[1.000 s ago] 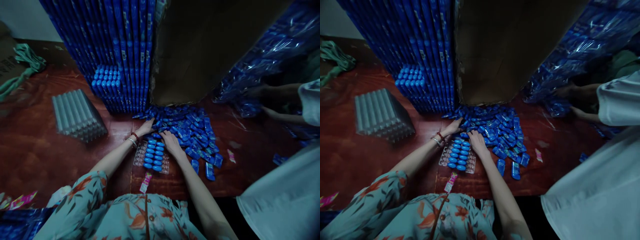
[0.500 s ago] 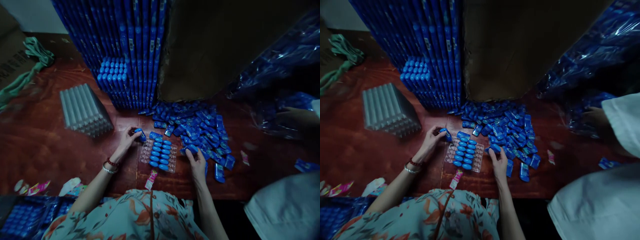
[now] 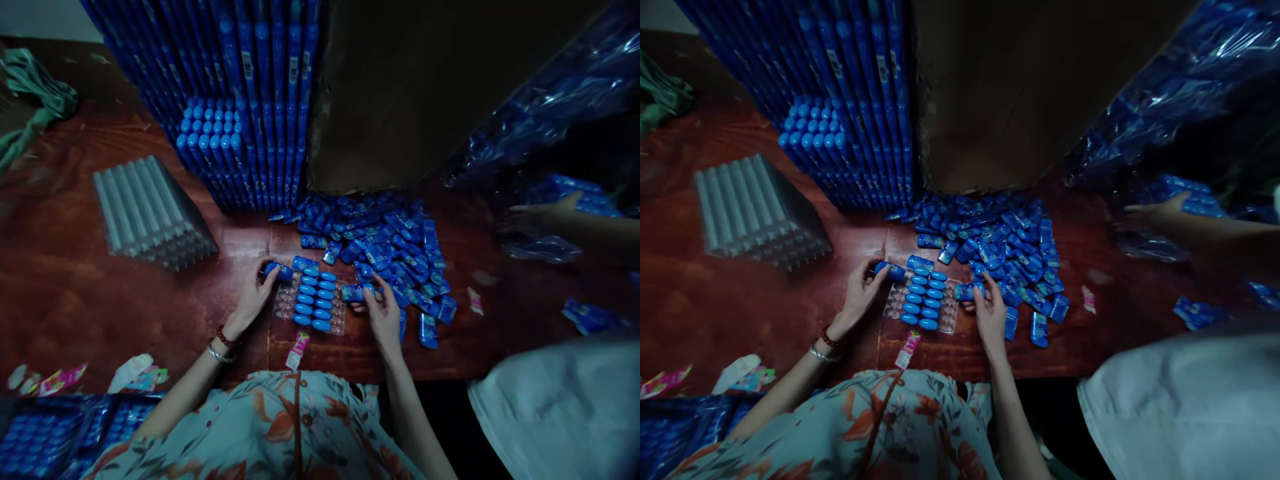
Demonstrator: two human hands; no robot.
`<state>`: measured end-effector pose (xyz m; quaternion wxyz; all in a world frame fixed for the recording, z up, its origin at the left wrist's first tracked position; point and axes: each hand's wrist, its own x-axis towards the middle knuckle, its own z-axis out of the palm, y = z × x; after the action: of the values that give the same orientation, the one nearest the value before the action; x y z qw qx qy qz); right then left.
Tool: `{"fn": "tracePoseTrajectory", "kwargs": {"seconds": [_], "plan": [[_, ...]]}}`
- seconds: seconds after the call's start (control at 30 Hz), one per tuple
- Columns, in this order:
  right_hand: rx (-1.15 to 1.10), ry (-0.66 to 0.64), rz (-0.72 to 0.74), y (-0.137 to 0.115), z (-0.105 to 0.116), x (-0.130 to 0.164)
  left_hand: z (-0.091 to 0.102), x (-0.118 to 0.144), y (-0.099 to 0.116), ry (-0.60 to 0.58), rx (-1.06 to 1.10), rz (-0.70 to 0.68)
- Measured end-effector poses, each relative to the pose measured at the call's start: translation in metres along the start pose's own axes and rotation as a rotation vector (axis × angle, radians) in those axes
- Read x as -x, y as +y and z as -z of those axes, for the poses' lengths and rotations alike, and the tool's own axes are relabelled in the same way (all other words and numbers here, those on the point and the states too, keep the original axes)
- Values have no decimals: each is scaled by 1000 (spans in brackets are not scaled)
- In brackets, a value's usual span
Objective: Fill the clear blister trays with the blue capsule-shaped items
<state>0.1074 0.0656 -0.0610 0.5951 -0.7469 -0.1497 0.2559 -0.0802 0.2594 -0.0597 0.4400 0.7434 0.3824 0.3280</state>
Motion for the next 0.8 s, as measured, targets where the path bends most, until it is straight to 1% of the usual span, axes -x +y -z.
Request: {"fn": "tracePoseTrajectory", "kwargs": {"seconds": [0.1,0.23,0.37,0.47,0.57,0.6,0.63,0.7,0.77,0.8], "plan": [[59,13,-20,2,2,1,7,3,-10,-12,-88,-2],[41,49,41,0,1,-1,14,4,-19,13,-4,79],[101,-17,24,-2,-1,-5,14,-1,-18,-17,39,38],[148,-111,33,-2,3,-7,12,-5,-13,-45,-27,-74],[310,-248,145,-4,12,-7,10,-8,-9,-104,-111,-242],[389,-262,196,-6,15,-7,9,-9,-8,-130,-129,-297],[474,-249,247,-7,16,-6,8,-9,-7,-155,-144,-353],[660,-176,345,-9,17,-5,5,-9,-7,-197,-176,-457],[854,-121,417,-11,13,-4,3,-8,-7,-232,-215,-533],[944,-121,443,-13,10,-4,2,-8,-7,-243,-232,-558]]}}
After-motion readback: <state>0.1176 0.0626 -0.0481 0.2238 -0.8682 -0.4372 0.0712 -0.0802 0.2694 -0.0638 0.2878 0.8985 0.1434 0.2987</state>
